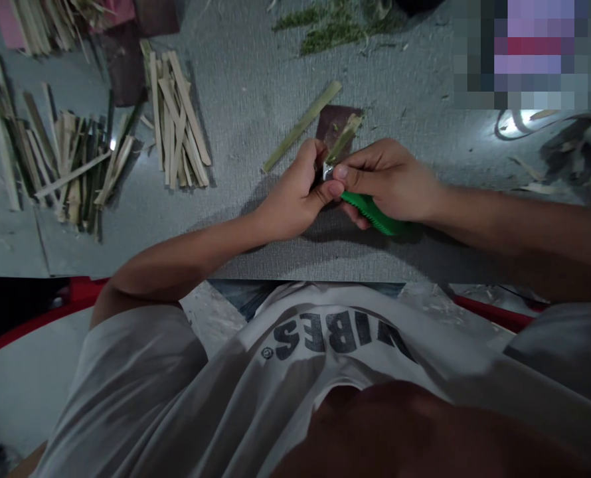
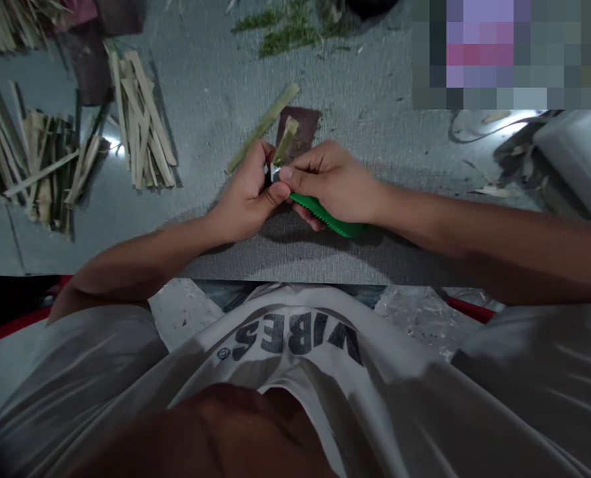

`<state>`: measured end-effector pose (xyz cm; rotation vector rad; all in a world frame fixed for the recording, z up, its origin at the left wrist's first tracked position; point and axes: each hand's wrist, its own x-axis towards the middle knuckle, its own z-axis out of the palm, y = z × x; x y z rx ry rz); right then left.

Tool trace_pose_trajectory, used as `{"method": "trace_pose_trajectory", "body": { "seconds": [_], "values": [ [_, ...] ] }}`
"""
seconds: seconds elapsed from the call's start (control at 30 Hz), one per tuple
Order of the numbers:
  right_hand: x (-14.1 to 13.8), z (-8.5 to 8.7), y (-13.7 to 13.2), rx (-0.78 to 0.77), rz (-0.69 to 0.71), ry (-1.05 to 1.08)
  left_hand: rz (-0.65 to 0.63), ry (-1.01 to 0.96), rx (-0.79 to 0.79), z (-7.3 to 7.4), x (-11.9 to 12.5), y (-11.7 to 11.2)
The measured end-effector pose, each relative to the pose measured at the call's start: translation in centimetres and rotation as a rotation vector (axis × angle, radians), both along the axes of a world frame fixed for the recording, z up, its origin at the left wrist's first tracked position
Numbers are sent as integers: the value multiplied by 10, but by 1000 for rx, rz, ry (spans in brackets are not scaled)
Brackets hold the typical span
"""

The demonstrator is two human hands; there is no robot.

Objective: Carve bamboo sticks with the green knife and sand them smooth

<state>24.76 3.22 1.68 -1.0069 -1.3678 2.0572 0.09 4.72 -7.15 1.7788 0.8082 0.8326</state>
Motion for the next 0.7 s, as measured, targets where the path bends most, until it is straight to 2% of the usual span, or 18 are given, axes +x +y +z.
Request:
{"method": "trace_pose_trajectory", "body": {
  "seconds": [0.13,0.27,0.4,0.5,0.63,0.7],
  "values": [
    [5,3,10,-97,60,-16,-61,-59,47,3,0,-2],
    [8,1,13,-113,159,16,-75,-31,3,5,-1,-8],
    [8,-5,7,-45,90,4,-34,-16,55,-1,-1,-11],
    [7,-5,3,5,88,-25,-37,-5,119,-5,-2,-11],
    [4,1,3,63,83,-36,-18,54,87,-3,-2,-9],
    [2,4,2,86,38,-31,5,54,54,-1,-1,-7]
  ]
}}
